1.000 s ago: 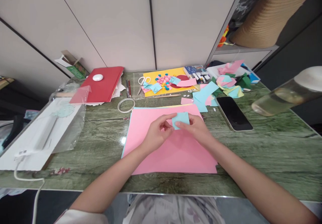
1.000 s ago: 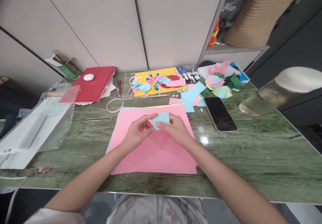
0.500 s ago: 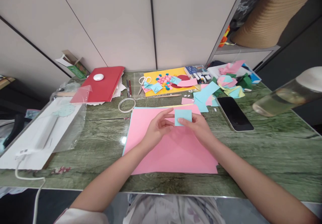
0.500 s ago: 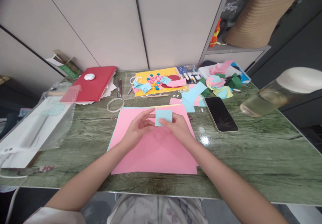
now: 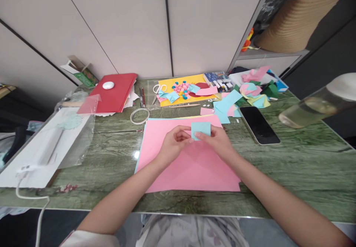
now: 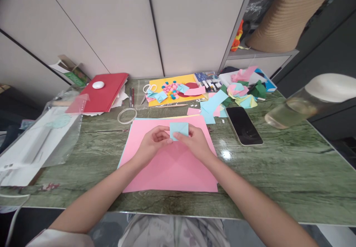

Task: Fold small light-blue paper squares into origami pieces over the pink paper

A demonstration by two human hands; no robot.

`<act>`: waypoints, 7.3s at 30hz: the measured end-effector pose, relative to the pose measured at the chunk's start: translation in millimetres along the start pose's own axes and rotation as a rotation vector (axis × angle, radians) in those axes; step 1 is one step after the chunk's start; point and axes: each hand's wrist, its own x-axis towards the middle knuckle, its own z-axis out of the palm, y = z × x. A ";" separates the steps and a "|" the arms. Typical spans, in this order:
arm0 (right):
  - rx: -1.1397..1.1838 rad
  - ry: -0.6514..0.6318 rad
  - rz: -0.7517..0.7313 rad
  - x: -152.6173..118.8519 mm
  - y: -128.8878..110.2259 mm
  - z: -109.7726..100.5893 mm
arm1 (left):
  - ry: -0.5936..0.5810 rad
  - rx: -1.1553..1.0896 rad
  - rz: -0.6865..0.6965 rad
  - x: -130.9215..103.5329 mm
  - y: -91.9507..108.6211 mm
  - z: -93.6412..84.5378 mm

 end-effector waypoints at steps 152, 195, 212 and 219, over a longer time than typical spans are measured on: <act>-0.084 -0.256 -0.109 -3.5 -6.9 4.5 | 0.177 -0.380 -0.019 4.4 -5.9 -4.2; -0.164 -0.033 -0.135 1.6 1.5 0.2 | 0.164 0.043 0.044 -3.0 3.1 3.7; -0.110 -0.057 -0.062 2.5 -1.1 0.0 | 0.193 0.059 0.068 -2.6 0.5 2.4; -0.090 -0.052 -0.055 1.0 -2.4 1.1 | 0.196 0.066 0.060 -3.5 1.9 3.1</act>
